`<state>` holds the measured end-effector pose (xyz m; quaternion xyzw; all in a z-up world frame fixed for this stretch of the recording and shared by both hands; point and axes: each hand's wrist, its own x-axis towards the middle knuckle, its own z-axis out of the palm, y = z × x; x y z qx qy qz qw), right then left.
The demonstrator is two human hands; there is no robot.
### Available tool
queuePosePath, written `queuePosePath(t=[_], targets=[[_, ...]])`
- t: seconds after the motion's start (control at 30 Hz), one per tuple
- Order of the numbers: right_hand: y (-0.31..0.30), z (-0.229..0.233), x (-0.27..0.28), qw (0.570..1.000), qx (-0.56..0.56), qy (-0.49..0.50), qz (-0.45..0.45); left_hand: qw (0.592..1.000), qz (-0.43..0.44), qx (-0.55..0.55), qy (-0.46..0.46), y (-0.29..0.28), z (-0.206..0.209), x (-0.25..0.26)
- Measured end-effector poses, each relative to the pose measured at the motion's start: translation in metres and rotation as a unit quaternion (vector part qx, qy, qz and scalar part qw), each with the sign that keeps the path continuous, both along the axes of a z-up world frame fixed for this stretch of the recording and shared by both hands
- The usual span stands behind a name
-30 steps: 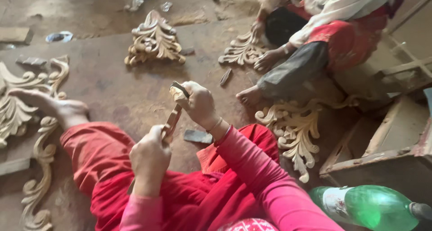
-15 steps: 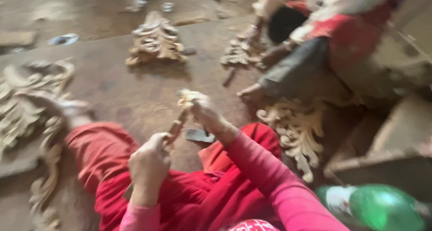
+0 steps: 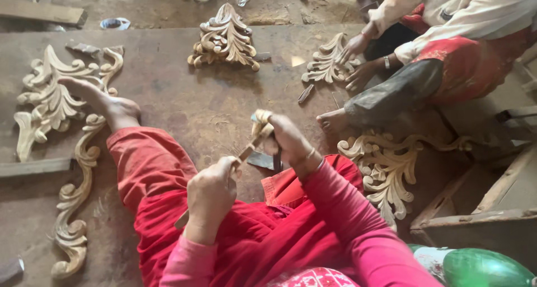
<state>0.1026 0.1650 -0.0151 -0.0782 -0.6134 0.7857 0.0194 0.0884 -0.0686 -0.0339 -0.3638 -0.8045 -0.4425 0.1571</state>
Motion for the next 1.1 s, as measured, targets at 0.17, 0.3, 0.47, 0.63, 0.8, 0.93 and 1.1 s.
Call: queuePosePath(t=[0.17, 0.3, 0.47, 0.63, 0.8, 0.93, 1.1], targets=[[-0.025, 0.007, 0.019, 0.990, -0.136, 0.028, 0.040, 0.999, 0.006, -0.020, -0.035, -0.017, -0.013, -0.001], [-0.047, 0.018, 0.029, 1.000, -0.004, 0.024, -0.005, 0.999, 0.002, -0.037, 0.000, -0.029, -0.016, -0.006], [-0.053, 0.014, 0.027, 0.981, -0.168, -0.017, 0.092, 0.998, 0.035, -0.050, -0.011, -0.033, -0.032, -0.007], [-0.046, 0.009, 0.027, 0.999, 0.011, 0.037, -0.008, 0.998, 0.042, 0.005, 0.041, -0.021, -0.047, -0.019], [-0.057, 0.009, 0.038, 0.816, 0.489, 0.193, -0.240, 0.998, 0.034, -0.055, 0.003, -0.012, -0.055, -0.015], [-0.055, 0.022, 0.041, 0.737, 0.581, 0.199, -0.283, 0.994, 0.062, -0.087, 0.002, 0.007, -0.058, -0.004], [-0.038, 0.026, 0.038, 0.849, 0.462, 0.147, -0.208, 0.995, 0.037, -0.093, -0.017, 0.007, -0.056, -0.014]])
